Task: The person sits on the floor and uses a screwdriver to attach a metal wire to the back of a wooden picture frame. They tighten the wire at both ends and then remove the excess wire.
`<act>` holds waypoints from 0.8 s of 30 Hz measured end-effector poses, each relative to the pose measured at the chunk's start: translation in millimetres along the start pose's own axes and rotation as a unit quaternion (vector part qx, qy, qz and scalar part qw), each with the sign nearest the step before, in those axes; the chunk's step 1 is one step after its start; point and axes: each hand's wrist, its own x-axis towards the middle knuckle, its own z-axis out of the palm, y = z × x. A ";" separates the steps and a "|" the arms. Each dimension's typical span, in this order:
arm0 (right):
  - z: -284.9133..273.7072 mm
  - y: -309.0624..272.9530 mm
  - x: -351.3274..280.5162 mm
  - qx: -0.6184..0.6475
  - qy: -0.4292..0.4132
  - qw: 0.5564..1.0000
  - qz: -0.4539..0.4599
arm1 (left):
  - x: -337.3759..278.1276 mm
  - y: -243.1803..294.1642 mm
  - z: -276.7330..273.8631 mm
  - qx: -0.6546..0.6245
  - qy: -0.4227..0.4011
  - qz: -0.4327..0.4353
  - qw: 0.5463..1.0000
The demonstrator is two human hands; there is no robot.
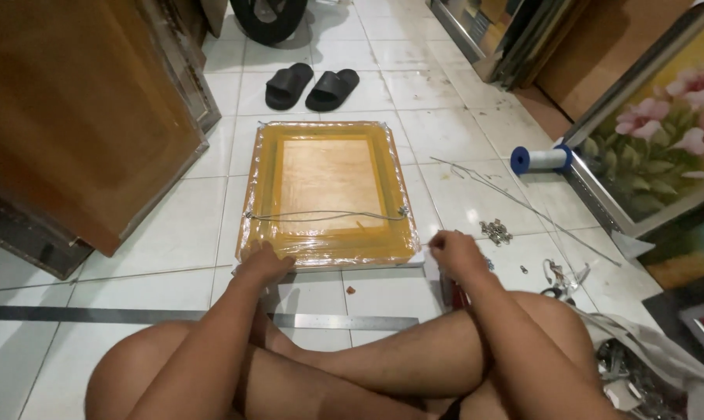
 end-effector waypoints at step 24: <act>-45.1 -25.1 -10.8 -0.041 -0.077 0.989 0.120 | 12.4 48.6 10.2 0.080 -0.015 0.123 0.989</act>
